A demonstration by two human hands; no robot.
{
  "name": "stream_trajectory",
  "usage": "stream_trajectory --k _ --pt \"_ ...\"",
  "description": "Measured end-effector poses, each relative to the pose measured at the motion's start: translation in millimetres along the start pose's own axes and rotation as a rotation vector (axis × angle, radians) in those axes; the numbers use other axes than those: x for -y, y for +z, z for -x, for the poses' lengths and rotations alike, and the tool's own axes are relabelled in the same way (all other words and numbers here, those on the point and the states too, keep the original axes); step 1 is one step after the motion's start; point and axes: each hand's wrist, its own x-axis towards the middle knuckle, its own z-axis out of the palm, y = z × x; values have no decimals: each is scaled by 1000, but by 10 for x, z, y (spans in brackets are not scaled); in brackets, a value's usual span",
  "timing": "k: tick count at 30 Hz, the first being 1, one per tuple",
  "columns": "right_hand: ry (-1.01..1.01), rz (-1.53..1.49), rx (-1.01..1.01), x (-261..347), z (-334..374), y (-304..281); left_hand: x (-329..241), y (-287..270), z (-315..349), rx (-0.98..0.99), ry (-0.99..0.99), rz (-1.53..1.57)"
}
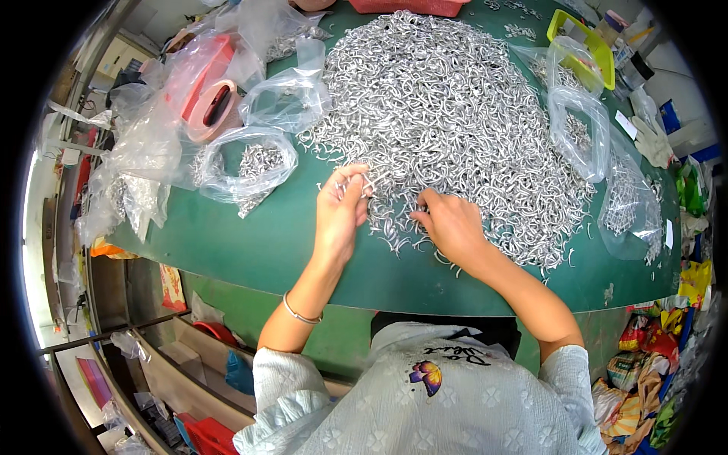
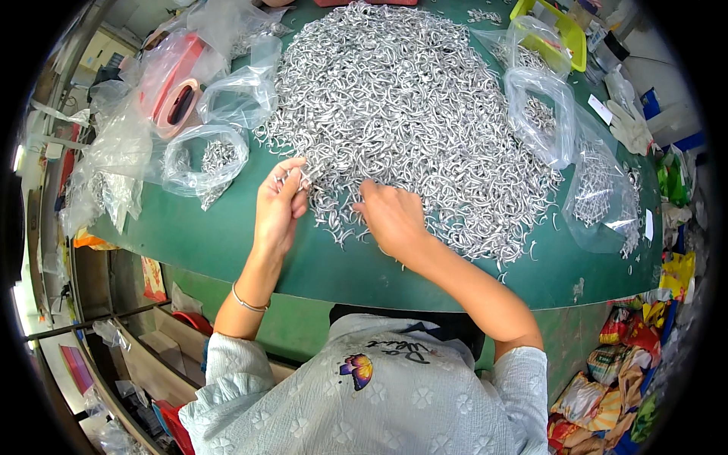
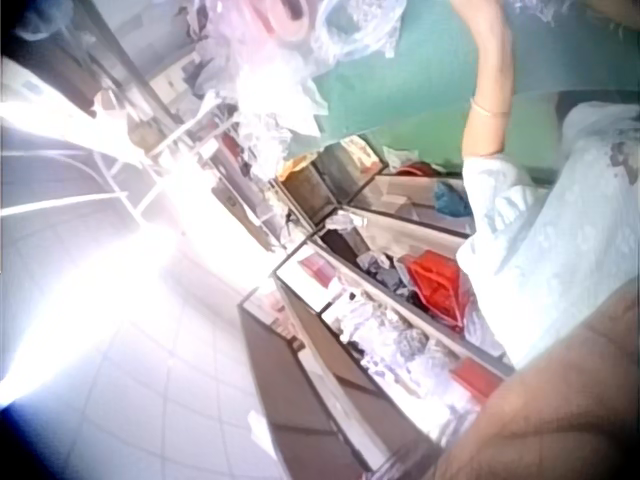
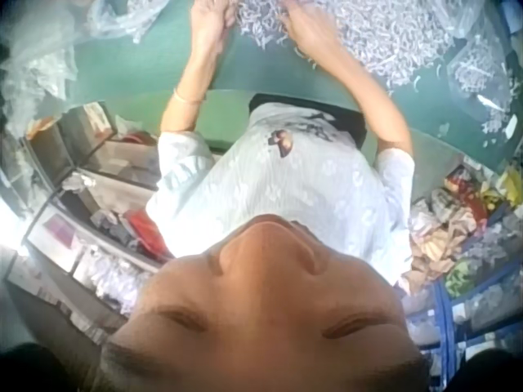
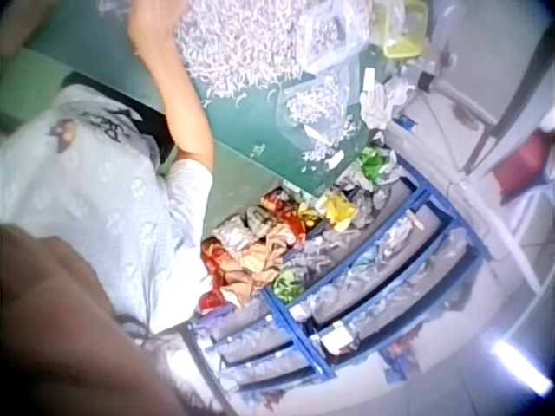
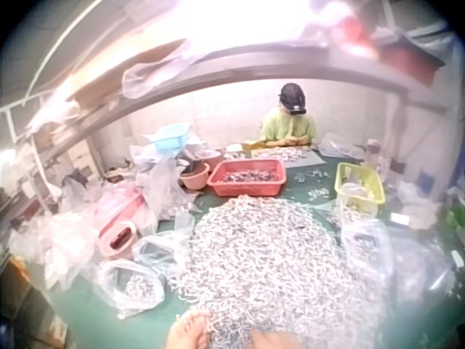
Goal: The person is sorting small metal hook-shaped components by hand on a green workbench. They pick individual components from a large pile, gather several in their palm, and then place them into a plastic bag.
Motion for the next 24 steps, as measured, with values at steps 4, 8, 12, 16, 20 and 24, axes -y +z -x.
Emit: stream_trajectory --k 4,8,12,16,20,24 --pt "65 -20 2 11 27 -65 109 -52 50 78 -104 44" --pt "-13 -8 42 2 35 -72 123 -59 173 198 -10 -67" --pt "-79 8 -14 -48 41 16 94 0 207 155 -210 292" --pt "-51 -31 8 -44 28 -38 85 -66 257 291 -293 483" --pt "-18 -119 3 23 27 -147 193 -111 295 292 -272 307" --pt "-15 -14 -39 -24 36 -78 192 -75 323 211 -311 302"
